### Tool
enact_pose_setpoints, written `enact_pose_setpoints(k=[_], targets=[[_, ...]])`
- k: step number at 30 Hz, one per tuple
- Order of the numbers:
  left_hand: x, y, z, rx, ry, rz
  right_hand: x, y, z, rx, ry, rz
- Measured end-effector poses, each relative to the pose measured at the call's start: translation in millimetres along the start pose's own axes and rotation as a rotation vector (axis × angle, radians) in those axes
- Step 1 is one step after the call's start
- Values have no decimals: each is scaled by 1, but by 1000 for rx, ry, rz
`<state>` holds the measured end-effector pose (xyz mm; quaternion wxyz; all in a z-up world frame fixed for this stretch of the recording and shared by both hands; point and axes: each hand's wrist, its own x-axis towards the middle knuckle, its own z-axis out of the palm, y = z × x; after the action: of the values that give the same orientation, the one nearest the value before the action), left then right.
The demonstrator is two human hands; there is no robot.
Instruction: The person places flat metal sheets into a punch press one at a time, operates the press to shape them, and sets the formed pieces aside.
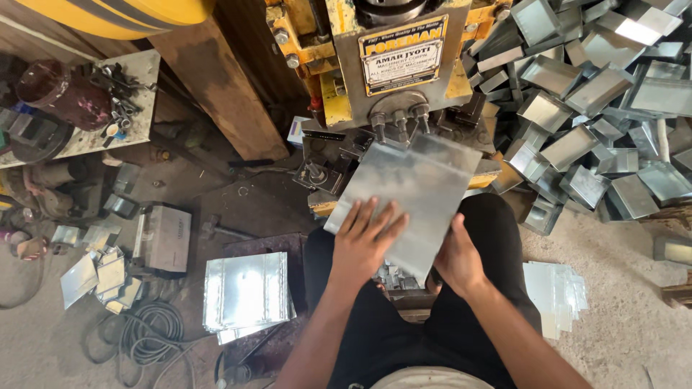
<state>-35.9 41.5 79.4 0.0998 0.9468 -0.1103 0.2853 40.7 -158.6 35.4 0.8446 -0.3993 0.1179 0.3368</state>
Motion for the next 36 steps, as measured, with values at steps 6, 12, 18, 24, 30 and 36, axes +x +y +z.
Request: enact_pose_setpoints(k=[6,12,18,24,30,36], targets=[[-105,40,32,-812,209,-711,-17,42,-57,-268,-101,-6],[-144,70,93,-1929,268,-1529,-32,61,-36,-465,34,-261],[-59,47,87,-1846,384,-1361,1,16,9,-205,132,-207],[8,31,86,-1792,650,-1349,26,-16,32,-181,107,-218],[-4,36,96,-1800,673,-1467,13,-49,-19,-351,86,-90],[-8,28,115,-1809,674,-1494,27,-55,-18,-1160,305,-1064]])
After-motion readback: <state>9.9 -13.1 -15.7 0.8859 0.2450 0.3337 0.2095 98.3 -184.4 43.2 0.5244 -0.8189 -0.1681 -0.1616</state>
